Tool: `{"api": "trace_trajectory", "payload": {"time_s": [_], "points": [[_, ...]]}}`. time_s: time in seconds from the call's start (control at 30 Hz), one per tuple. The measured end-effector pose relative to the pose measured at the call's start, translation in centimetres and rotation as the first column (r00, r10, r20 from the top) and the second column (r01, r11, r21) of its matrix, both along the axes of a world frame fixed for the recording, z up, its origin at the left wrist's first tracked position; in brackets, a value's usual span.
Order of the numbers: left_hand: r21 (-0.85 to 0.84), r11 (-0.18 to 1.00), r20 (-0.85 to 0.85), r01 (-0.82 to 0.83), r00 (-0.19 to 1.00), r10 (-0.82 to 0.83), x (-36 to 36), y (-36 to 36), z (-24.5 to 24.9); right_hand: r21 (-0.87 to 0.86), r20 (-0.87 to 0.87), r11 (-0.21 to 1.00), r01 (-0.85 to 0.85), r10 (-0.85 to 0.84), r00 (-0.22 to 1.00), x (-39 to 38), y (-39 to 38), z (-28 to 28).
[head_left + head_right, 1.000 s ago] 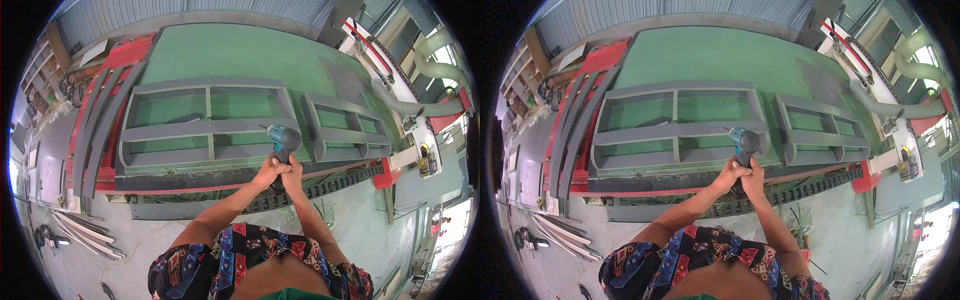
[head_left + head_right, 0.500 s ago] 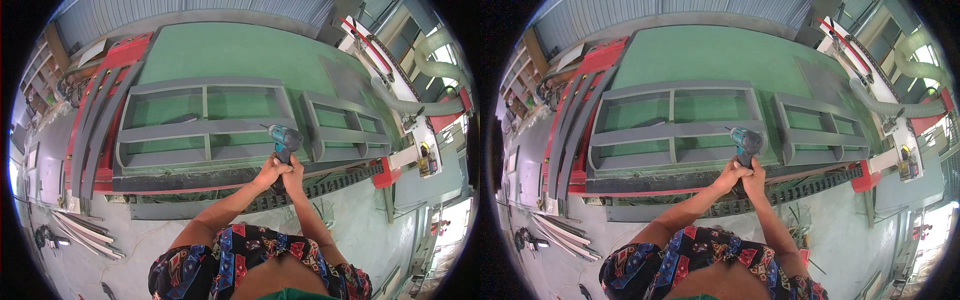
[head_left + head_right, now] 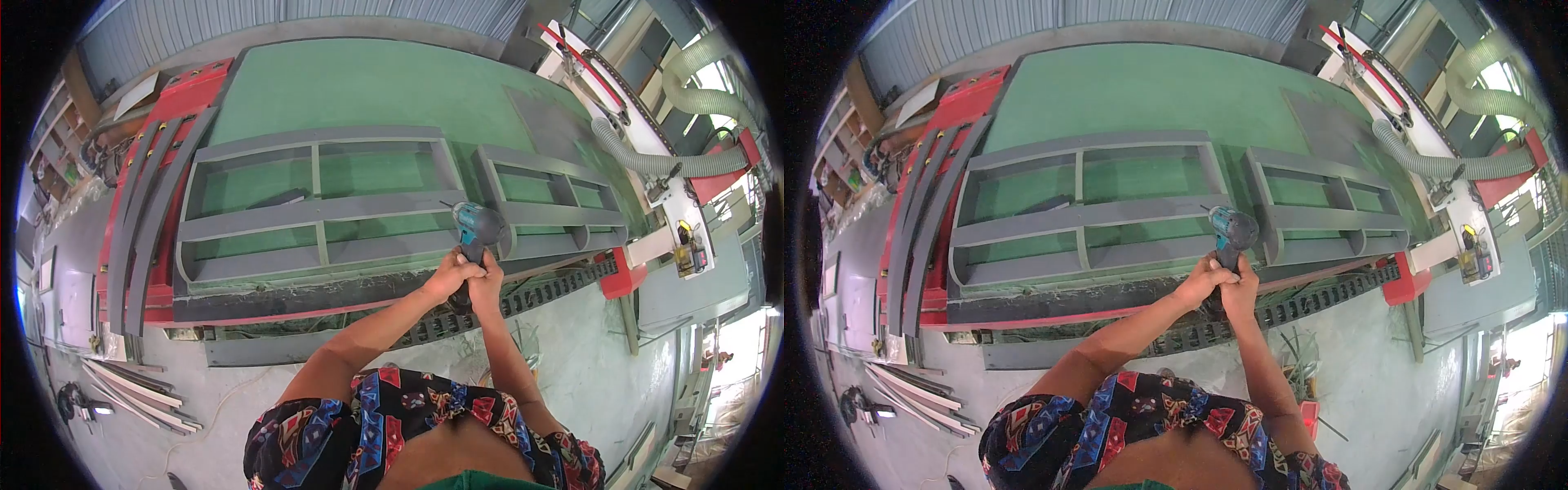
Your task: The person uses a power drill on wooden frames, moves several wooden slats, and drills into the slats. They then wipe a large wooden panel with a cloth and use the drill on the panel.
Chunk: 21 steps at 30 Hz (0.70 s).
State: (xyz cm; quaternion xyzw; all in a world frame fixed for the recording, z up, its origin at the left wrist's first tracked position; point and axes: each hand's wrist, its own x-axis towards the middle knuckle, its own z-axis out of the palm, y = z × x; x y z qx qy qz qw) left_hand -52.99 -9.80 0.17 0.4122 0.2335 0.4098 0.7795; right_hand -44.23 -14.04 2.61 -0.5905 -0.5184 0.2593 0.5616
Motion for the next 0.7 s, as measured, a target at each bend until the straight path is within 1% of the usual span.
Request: {"api": "trace_trajectory", "payload": {"time_s": [0.13,0.2,0.33,0.4,0.53,0.6,0.7], "points": [[-0.009,1.0,0.01,0.006,1.0,-0.006,0.3,0.0,-0.2,-0.024,-0.004,1.0,-0.001,0.001,1.0,0.0,-0.3,0.5],[-0.002,1.0,-0.04,0.004,0.999,-0.004,0.4,0.0,0.0,-0.014,-0.002,1.0,0.013,-0.013,1.0,0.2,-0.3,0.5],[0.005,0.999,-0.018,0.04,0.999,-0.04,0.6,0.0,0.7,-0.015,-0.017,1.0,0.014,-0.014,1.0,0.8,-0.2,0.3],[0.03,0.996,-0.056,0.084,0.995,-0.082,0.8,0.1,1.3,-0.003,0.028,0.999,0.037,-0.037,0.999,1.3,-0.2,0.6],[0.009,0.997,-0.015,0.079,0.997,-0.079,2.5,0.6,1.1,-0.001,0.064,0.997,0.077,-0.077,0.995,2.8,0.2,-0.2],[-0.018,0.997,-0.001,0.076,0.997,-0.076,3.2,0.7,1.2,0.006,0.015,0.995,0.103,-0.103,0.995,3.5,0.3,-0.4],[-0.015,0.996,-0.04,0.084,0.996,-0.085,3.8,0.7,1.5,0.016,0.023,0.993,0.116,-0.116,0.993,4.2,0.3,-0.5]]}}
